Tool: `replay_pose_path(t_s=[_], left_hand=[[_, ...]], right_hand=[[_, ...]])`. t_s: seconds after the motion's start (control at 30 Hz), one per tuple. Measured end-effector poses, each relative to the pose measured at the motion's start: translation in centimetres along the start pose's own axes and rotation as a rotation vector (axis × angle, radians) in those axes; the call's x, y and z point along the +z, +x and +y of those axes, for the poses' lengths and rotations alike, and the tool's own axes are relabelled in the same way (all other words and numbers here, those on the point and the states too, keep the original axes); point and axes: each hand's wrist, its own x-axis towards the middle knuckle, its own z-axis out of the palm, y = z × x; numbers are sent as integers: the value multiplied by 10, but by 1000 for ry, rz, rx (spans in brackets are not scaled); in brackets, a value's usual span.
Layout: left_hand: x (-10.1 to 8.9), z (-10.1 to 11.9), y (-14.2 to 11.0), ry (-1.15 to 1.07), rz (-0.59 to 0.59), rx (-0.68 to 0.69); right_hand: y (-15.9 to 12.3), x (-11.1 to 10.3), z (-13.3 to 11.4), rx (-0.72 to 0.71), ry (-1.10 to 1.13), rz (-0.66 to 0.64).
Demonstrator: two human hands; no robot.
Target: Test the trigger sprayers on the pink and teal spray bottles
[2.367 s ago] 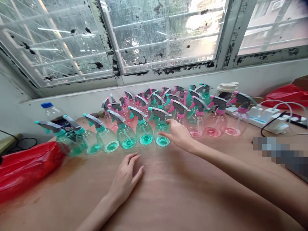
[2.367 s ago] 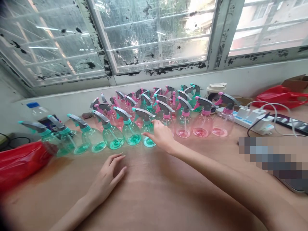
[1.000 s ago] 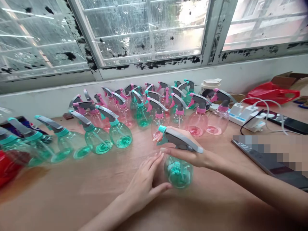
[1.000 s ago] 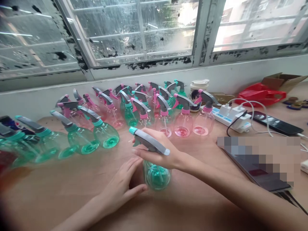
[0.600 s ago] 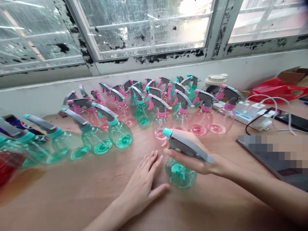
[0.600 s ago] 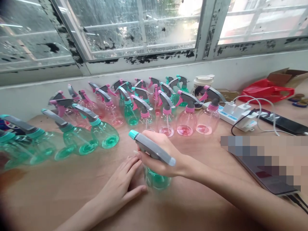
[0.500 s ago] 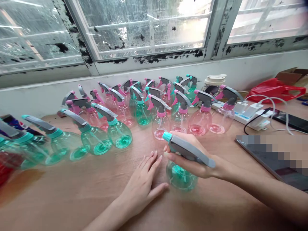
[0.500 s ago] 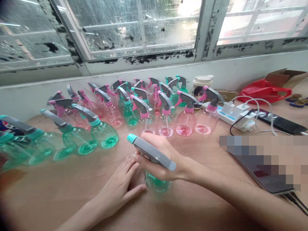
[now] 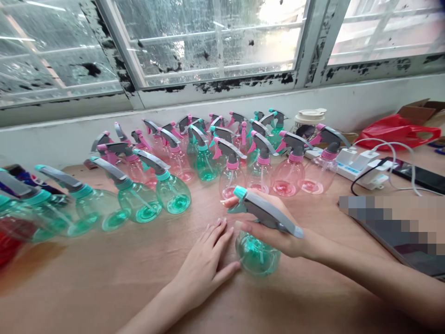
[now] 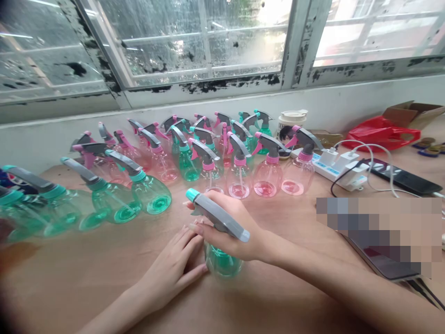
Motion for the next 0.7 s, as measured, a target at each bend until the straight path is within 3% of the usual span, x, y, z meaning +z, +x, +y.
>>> replay_pose_path(t_s=[0.7], left_hand=[[-8, 3, 4, 3, -5, -5]], right_hand=[[-3, -1, 1, 169, 30, -45]])
